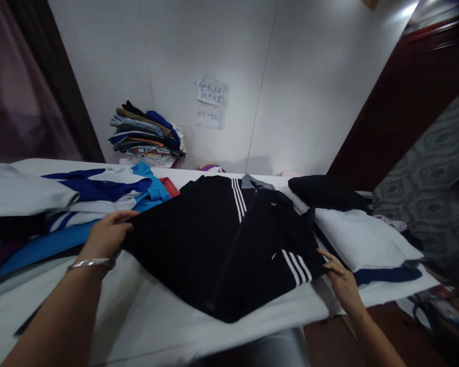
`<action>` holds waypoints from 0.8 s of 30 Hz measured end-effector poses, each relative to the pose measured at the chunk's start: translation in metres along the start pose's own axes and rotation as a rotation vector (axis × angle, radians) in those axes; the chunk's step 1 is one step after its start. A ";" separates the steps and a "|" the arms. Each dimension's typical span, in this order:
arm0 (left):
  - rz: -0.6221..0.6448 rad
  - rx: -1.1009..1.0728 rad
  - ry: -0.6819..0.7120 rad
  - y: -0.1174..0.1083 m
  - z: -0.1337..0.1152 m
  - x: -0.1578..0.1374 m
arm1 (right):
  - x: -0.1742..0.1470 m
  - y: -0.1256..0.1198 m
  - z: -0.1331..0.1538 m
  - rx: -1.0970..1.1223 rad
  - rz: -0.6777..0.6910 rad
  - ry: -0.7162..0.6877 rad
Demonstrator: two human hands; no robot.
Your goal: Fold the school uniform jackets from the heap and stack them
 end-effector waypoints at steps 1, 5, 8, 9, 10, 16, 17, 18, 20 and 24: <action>0.022 0.062 -0.023 -0.003 0.002 -0.006 | 0.000 0.001 0.000 -0.011 0.001 -0.023; 0.093 0.286 -0.066 -0.015 0.021 -0.019 | 0.000 0.010 0.002 -0.094 0.087 -0.084; 0.203 0.507 -0.062 -0.015 0.037 -0.018 | -0.003 0.019 0.004 -0.164 0.210 -0.087; 0.247 0.567 -0.058 -0.014 0.041 -0.018 | -0.004 0.020 0.005 -0.167 0.213 -0.079; 0.285 0.618 -0.049 -0.014 0.044 -0.018 | -0.005 0.020 0.006 -0.157 0.205 -0.069; 0.294 0.909 0.190 0.003 0.028 -0.026 | -0.008 0.025 0.028 0.010 0.232 0.005; 0.308 0.898 0.279 0.013 0.022 -0.030 | -0.008 0.027 0.034 0.030 0.231 0.000; 0.343 0.854 0.363 0.026 0.015 -0.037 | -0.006 0.030 0.042 0.047 0.220 -0.016; 0.466 0.708 0.465 0.056 0.004 -0.055 | -0.002 0.035 0.057 0.082 0.182 -0.070; 0.798 0.379 0.499 0.120 -0.018 -0.115 | 0.007 0.052 0.083 0.134 0.124 -0.162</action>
Point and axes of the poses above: each hand's wrist, its own x-axis towards the middle knuckle, its own y-axis out of the palm, z = x × y, the point moved 5 cm from there along x, towards the middle knuckle, and after that the axes turned 15 degrees about -x, right-handed, at the moved point
